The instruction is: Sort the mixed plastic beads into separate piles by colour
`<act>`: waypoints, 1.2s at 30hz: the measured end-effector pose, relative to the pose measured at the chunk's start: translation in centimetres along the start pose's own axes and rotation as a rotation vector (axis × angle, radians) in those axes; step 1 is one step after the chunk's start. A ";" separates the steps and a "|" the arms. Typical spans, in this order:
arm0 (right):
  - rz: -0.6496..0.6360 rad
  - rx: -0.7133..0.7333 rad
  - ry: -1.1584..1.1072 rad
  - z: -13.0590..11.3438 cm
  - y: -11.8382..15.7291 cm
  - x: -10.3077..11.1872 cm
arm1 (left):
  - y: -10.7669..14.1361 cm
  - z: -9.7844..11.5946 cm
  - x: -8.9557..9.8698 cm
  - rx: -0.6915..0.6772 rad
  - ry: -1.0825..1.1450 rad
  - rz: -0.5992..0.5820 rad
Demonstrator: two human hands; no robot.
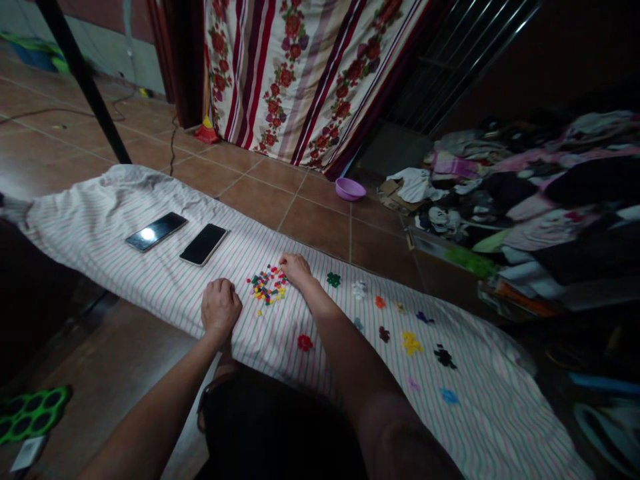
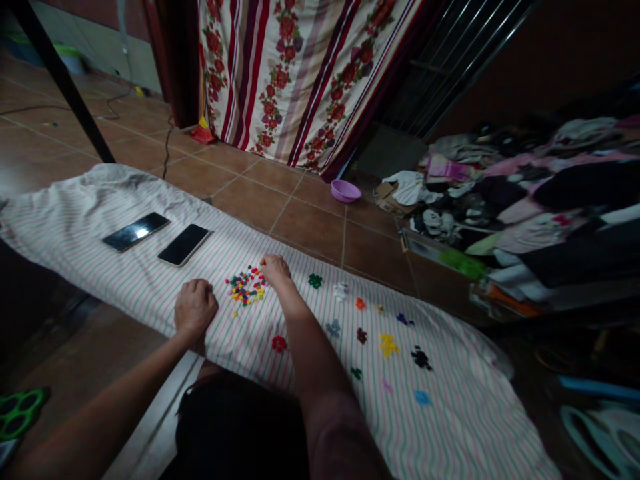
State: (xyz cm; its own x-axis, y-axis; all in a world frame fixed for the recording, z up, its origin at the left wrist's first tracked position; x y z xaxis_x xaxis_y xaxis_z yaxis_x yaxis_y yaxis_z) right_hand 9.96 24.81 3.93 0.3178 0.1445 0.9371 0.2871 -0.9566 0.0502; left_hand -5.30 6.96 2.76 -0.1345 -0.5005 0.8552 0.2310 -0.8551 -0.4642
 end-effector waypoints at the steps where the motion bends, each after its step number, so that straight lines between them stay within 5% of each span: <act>1: -0.002 -0.002 -0.010 0.0 0.0 0.1 | 0.0 0.0 0.0 -0.002 -0.002 0.003; 8: 0.072 -0.037 -0.310 1.2 -0.4 0.0 | 0.0 -0.2 -0.2 -0.010 0.004 -0.001; 14: 0.027 -0.196 -0.601 5.8 1.2 0.0 | 0.0 -0.2 -0.1 -0.001 0.035 -0.005; 22: 0.068 -0.206 -0.449 11.9 6.7 2.6 | 0.0 -0.1 0.1 0.003 0.022 -0.012; 36: 0.044 -0.173 -0.354 12.5 9.4 2.0 | 0.1 -0.1 0.0 -0.006 0.002 0.001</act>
State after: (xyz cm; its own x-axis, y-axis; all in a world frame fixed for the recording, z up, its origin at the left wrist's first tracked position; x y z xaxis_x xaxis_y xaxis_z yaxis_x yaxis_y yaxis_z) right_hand 24.54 19.28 1.95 0.6270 0.1522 0.7640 0.1197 -0.9879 0.0986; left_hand -5.40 6.85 2.67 -0.1359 -0.5015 0.8544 0.2249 -0.8555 -0.4664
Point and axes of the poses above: each hand's wrist, its own y-axis away from the middle knuckle, its own x-axis out of the back of the hand, z = x × y, the point moved 5 cm from there along -y, towards the middle knuckle, and after that the axes turned 13 degrees about -x, right-handed, at the moved point
